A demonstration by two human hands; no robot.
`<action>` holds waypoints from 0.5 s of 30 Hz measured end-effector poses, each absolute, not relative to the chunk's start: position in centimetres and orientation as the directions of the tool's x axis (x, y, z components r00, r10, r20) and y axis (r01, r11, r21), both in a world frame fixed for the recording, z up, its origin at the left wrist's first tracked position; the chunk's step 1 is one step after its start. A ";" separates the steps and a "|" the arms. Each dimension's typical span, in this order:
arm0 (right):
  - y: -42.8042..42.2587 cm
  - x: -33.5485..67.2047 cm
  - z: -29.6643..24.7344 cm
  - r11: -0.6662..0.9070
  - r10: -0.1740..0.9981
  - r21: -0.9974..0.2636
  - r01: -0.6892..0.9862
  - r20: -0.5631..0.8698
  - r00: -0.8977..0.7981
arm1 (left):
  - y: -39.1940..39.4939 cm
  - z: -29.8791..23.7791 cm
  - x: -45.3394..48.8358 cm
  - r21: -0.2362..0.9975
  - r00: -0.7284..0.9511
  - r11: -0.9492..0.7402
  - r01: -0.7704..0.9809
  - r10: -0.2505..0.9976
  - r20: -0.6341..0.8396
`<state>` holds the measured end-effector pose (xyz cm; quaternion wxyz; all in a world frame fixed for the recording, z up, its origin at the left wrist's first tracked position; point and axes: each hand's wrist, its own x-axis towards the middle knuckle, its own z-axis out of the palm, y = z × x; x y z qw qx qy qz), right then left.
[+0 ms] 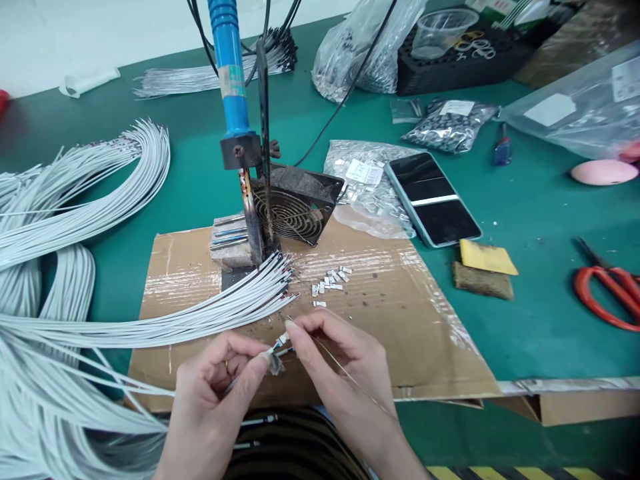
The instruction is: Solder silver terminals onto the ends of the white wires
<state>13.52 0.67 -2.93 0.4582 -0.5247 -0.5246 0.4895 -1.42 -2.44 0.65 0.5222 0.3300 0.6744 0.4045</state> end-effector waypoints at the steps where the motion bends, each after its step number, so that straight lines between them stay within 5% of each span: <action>1: 0.7 13.5 -2.9 -0.033 0.999 -0.995 0.096 -0.036 -0.035 | -2.5 0.6 -1.5 0.891 -0.230 0.453 0.027 0.870 -0.436; 12: 0.9 16.1 -3.9 -0.169 0.982 -0.975 -0.143 -0.153 -0.113 | -2.7 -0.5 -2.0 0.894 -0.254 0.393 0.214 0.906 -0.338; 15: 1.7 21.0 -4.2 -0.177 0.974 -0.984 0.021 -0.172 0.146 | -3.2 -2.2 -3.2 0.885 -0.193 0.259 0.387 0.961 -0.197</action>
